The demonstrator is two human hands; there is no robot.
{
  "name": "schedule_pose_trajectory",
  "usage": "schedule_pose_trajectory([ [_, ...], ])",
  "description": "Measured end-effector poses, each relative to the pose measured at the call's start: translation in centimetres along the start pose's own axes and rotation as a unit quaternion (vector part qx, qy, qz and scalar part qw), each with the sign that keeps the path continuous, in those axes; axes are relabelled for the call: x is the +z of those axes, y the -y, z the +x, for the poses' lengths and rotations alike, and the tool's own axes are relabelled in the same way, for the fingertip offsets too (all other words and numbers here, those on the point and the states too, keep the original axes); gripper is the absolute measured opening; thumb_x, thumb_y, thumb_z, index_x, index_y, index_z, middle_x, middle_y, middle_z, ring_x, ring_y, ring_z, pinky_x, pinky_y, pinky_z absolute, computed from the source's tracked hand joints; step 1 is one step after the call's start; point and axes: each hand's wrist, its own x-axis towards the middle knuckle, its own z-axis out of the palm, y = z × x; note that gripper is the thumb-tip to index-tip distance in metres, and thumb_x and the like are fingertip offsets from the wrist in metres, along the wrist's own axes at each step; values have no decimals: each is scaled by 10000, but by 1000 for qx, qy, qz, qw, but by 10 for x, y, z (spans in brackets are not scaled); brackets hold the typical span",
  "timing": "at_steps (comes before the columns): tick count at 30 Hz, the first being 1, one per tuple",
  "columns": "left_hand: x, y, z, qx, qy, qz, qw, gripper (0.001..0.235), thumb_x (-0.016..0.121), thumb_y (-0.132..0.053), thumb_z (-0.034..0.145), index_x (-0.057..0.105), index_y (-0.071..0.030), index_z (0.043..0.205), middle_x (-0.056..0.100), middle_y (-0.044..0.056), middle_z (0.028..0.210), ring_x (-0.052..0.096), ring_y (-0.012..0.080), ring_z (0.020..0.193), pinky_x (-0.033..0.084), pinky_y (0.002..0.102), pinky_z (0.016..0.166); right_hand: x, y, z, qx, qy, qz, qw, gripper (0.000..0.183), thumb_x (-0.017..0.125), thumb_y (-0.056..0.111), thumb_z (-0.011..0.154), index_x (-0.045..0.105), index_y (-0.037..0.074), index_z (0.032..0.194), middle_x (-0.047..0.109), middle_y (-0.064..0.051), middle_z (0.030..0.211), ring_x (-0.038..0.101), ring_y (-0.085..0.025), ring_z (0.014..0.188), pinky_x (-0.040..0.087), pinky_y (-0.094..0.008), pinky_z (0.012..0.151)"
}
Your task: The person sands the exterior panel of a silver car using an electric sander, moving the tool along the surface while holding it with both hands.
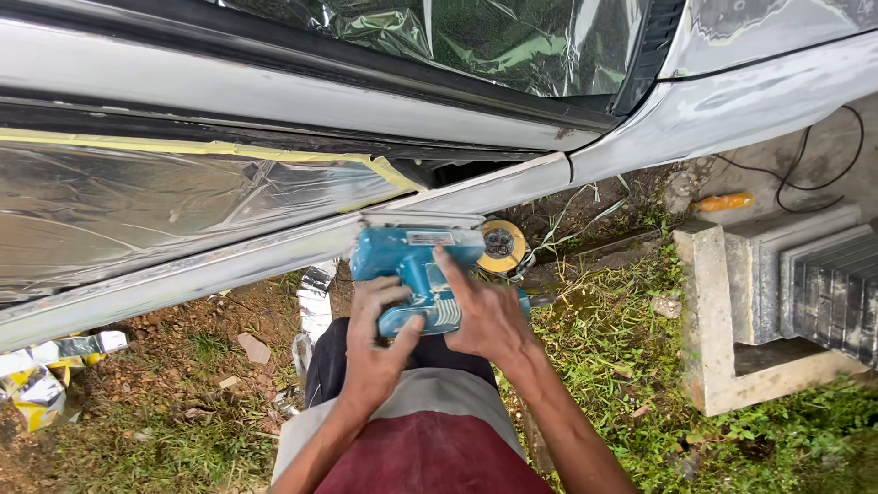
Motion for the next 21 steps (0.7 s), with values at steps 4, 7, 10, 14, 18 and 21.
schedule_pose_trajectory([
  [4, -13, -56, 31, -462, -59, -291, 835, 650, 618, -382, 751, 568, 22, 1257, 657, 184, 1202, 602, 282, 1073, 509, 407, 913, -26, 14, 22, -95, 132, -209, 964, 1285, 869, 234, 593, 103, 169, 1622, 655, -75, 809, 680, -274, 607, 561, -438, 493],
  [7, -29, 4, 32, -545, -46, -366, 753, 595, 703, -411, 880, 546, 42, 1233, 616, 87, 971, 724, 240, 805, 637, 392, 767, -57, 51, 28, -135, 149, -117, 973, 995, 632, 12, 643, 311, 70, 1582, 719, -212, 765, 717, -342, 611, 614, -456, 621],
  [10, -25, -14, 56, -567, -77, -352, 741, 680, 871, -317, 741, 598, -7, 1282, 721, 120, 1026, 713, 239, 792, 588, 355, 668, -51, 59, 41, -185, 157, -106, 964, 959, 617, -21, 666, 279, 34, 1561, 700, -219, 743, 708, -342, 569, 612, -467, 571],
  [14, -51, 14, 40, -549, -64, -370, 747, 605, 835, -359, 781, 610, -38, 1242, 740, 159, 1024, 737, 248, 743, 601, 386, 608, -29, 68, 46, -215, 163, -95, 958, 948, 653, 0, 661, 288, -8, 1536, 685, -236, 748, 701, -376, 591, 584, -509, 547],
  [18, -84, 38, 22, -528, -31, -376, 761, 499, 727, -418, 892, 612, -35, 1189, 734, 223, 972, 722, 276, 726, 599, 413, 584, -11, 83, 48, -264, 134, -74, 952, 896, 636, -29, 625, 357, -86, 1474, 645, -252, 694, 681, -403, 550, 565, -554, 548],
  [21, -89, 19, 20, -535, -59, -357, 764, 496, 727, -430, 897, 612, -22, 1156, 733, 210, 942, 725, 273, 705, 602, 436, 582, -3, 88, 50, -272, 135, -50, 951, 873, 610, -44, 639, 361, -102, 1474, 641, -246, 683, 683, -378, 549, 570, -528, 572],
])
